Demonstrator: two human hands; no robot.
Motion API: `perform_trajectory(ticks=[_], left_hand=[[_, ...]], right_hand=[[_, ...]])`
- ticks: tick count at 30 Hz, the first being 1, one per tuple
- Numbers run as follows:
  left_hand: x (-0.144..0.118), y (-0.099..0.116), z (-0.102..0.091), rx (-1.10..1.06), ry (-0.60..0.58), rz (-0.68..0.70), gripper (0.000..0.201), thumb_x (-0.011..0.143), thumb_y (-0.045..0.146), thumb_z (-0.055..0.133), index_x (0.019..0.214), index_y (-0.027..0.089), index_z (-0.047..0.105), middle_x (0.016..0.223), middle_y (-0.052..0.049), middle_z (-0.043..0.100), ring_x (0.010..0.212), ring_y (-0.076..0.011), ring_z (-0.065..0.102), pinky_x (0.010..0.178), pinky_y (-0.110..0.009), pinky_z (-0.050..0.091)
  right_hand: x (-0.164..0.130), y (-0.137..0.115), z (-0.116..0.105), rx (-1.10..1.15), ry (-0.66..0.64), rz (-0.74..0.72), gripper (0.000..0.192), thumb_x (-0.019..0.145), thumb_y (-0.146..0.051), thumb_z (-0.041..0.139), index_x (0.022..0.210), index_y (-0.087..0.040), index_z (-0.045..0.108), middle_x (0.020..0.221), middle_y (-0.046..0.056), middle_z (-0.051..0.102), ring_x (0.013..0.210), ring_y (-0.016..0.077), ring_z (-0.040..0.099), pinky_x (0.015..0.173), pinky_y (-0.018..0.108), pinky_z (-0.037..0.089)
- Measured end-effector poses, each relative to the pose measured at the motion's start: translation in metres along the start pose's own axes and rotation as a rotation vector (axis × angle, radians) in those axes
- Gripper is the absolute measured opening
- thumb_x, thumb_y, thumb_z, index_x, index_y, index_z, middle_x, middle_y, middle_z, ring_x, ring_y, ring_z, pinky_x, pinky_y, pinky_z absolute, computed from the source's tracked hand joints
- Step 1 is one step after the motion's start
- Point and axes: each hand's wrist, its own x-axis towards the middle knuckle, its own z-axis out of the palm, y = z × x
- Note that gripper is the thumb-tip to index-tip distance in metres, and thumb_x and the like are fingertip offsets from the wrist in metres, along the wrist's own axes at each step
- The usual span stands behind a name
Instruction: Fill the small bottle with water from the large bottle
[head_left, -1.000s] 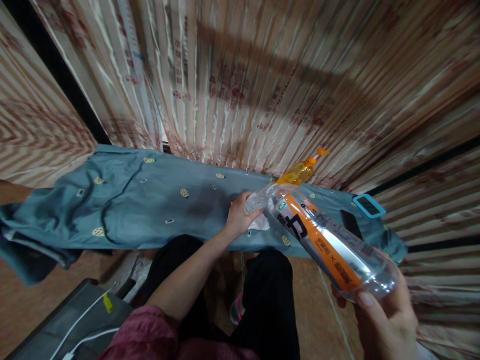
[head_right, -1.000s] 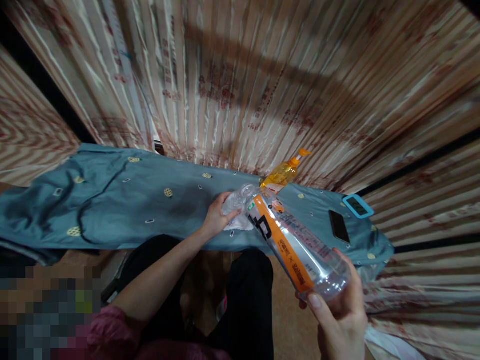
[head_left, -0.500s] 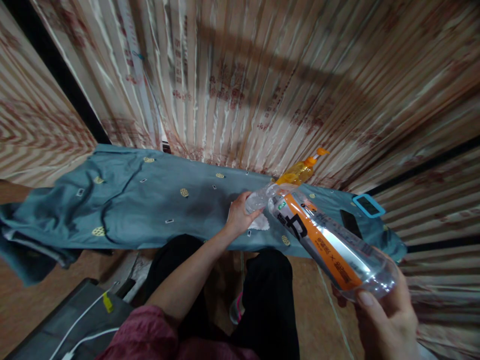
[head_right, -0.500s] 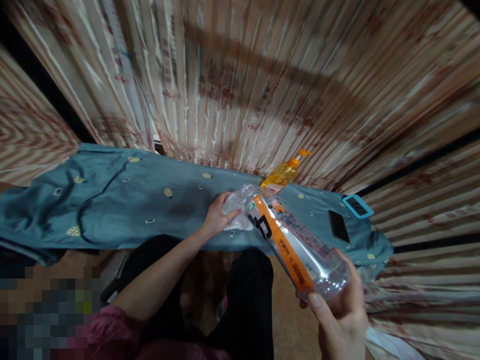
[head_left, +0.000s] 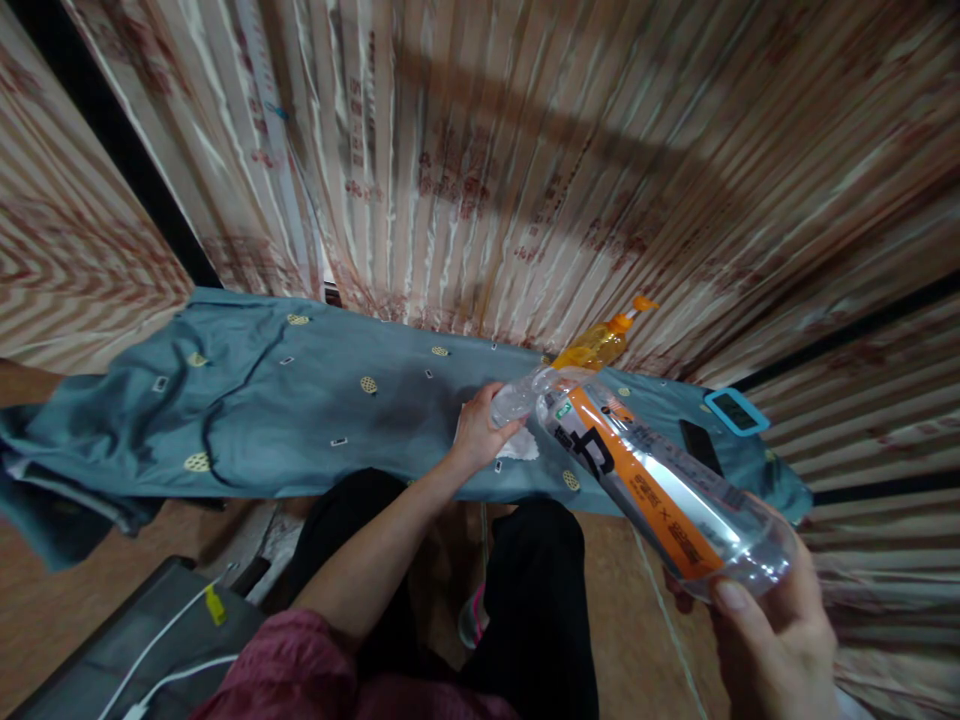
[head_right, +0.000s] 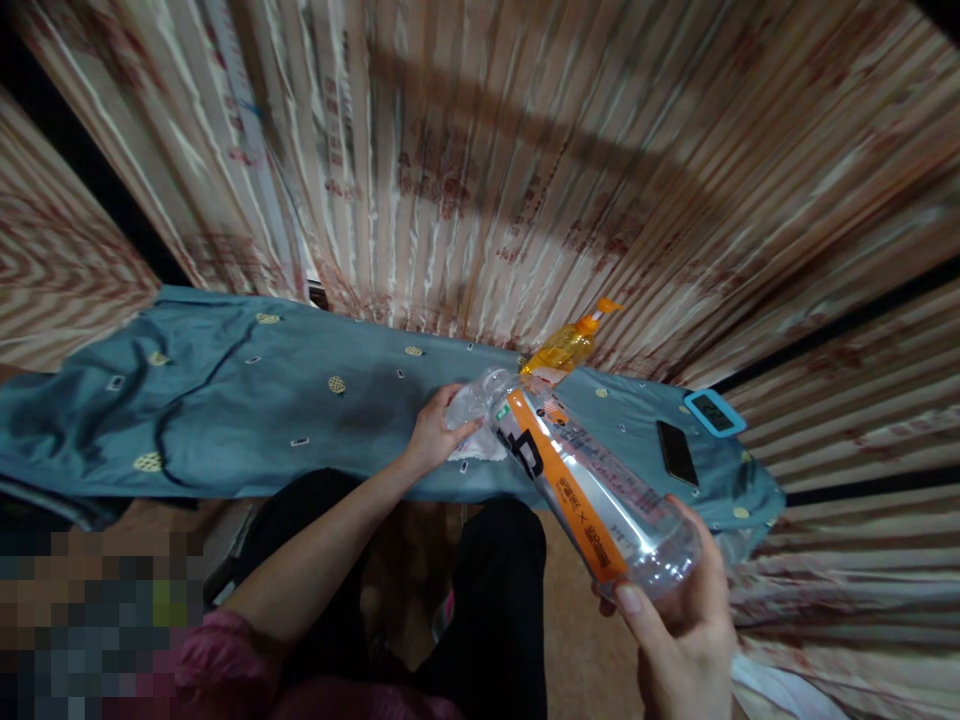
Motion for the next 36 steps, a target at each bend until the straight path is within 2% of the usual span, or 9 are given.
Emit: perform_trajectory(ticks=[3, 9, 16, 20, 25, 28, 31, 36], left_hand=[[0.0, 0.0, 0.0, 0.002, -0.002, -0.003, 0.052, 0.081, 0.026, 0.091, 0.127, 0.025, 0.066, 0.134, -0.008, 0.079, 0.126, -0.0308, 0.075, 0.112, -0.046, 0.057], [0.0, 0.0, 0.0, 0.0, -0.004, 0.002, 0.052, 0.082, 0.024, 0.09, 0.128, 0.022, 0.066, 0.135, -0.01, 0.079, 0.127, -0.031, 0.075, 0.113, -0.046, 0.057], [0.001, -0.002, 0.001, 0.009, -0.004, 0.003, 0.053, 0.081, 0.023, 0.091, 0.128, 0.024, 0.066, 0.135, -0.009, 0.078, 0.127, -0.0308, 0.075, 0.114, -0.046, 0.057], [0.0, -0.002, 0.0, 0.001, 0.007, 0.015, 0.052, 0.08, 0.024, 0.091, 0.126, 0.025, 0.067, 0.133, -0.007, 0.079, 0.125, -0.0301, 0.075, 0.114, -0.045, 0.058], [0.0, 0.0, -0.001, 0.001, 0.003, 0.014, 0.051, 0.081, 0.025, 0.091, 0.126, 0.024, 0.067, 0.131, -0.008, 0.079, 0.124, -0.0306, 0.075, 0.112, -0.045, 0.058], [0.0, -0.001, 0.0, -0.003, 0.003, 0.013, 0.051, 0.081, 0.025, 0.091, 0.126, 0.024, 0.067, 0.131, -0.008, 0.079, 0.123, -0.0302, 0.075, 0.111, -0.045, 0.058], [0.001, -0.001, 0.0, -0.003, 0.004, 0.012, 0.052, 0.08, 0.025, 0.091, 0.126, 0.024, 0.067, 0.131, -0.008, 0.079, 0.123, -0.03, 0.075, 0.111, -0.045, 0.058], [0.001, -0.002, 0.0, -0.009, 0.013, 0.02, 0.051, 0.08, 0.026, 0.092, 0.125, 0.024, 0.068, 0.13, -0.008, 0.08, 0.122, -0.0298, 0.076, 0.11, -0.044, 0.059]], right_hand=[[0.005, 0.007, -0.005, 0.033, -0.007, -0.015, 0.107, 0.068, -0.057, 0.099, 0.161, -0.029, 0.054, 0.149, 0.012, 0.061, 0.089, 0.0223, 0.065, 0.057, 0.026, 0.053], [0.009, 0.016, -0.011, 0.028, -0.033, -0.047, 0.1, 0.075, -0.054, 0.096, 0.162, -0.031, 0.053, 0.155, 0.013, 0.058, 0.112, 0.032, 0.065, 0.062, 0.028, 0.057], [0.016, 0.027, -0.019, 0.027, -0.014, -0.087, 0.098, 0.072, -0.052, 0.098, 0.158, -0.028, 0.059, 0.144, 0.013, 0.066, 0.082, 0.0228, 0.07, 0.052, 0.027, 0.058], [0.018, 0.026, -0.02, 0.064, -0.011, -0.084, 0.095, 0.067, -0.049, 0.101, 0.152, -0.029, 0.064, 0.139, 0.012, 0.068, 0.081, 0.0228, 0.072, 0.052, 0.025, 0.057], [0.014, 0.019, -0.013, 0.063, -0.004, -0.066, 0.104, 0.067, -0.051, 0.1, 0.158, -0.025, 0.058, 0.145, 0.016, 0.063, 0.083, 0.0225, 0.069, 0.053, 0.027, 0.059], [0.012, 0.017, -0.01, 0.059, 0.0, -0.074, 0.104, 0.068, -0.053, 0.099, 0.159, -0.026, 0.058, 0.145, 0.015, 0.064, 0.083, 0.0221, 0.069, 0.051, 0.026, 0.057], [0.012, 0.017, -0.011, 0.044, 0.013, -0.062, 0.106, 0.066, -0.054, 0.099, 0.159, -0.026, 0.058, 0.146, 0.016, 0.063, 0.086, 0.0235, 0.068, 0.051, 0.025, 0.052], [0.016, 0.022, -0.016, 0.028, -0.009, -0.054, 0.105, 0.066, -0.054, 0.099, 0.158, -0.027, 0.057, 0.144, 0.016, 0.063, 0.085, 0.0232, 0.068, 0.053, 0.026, 0.054]])
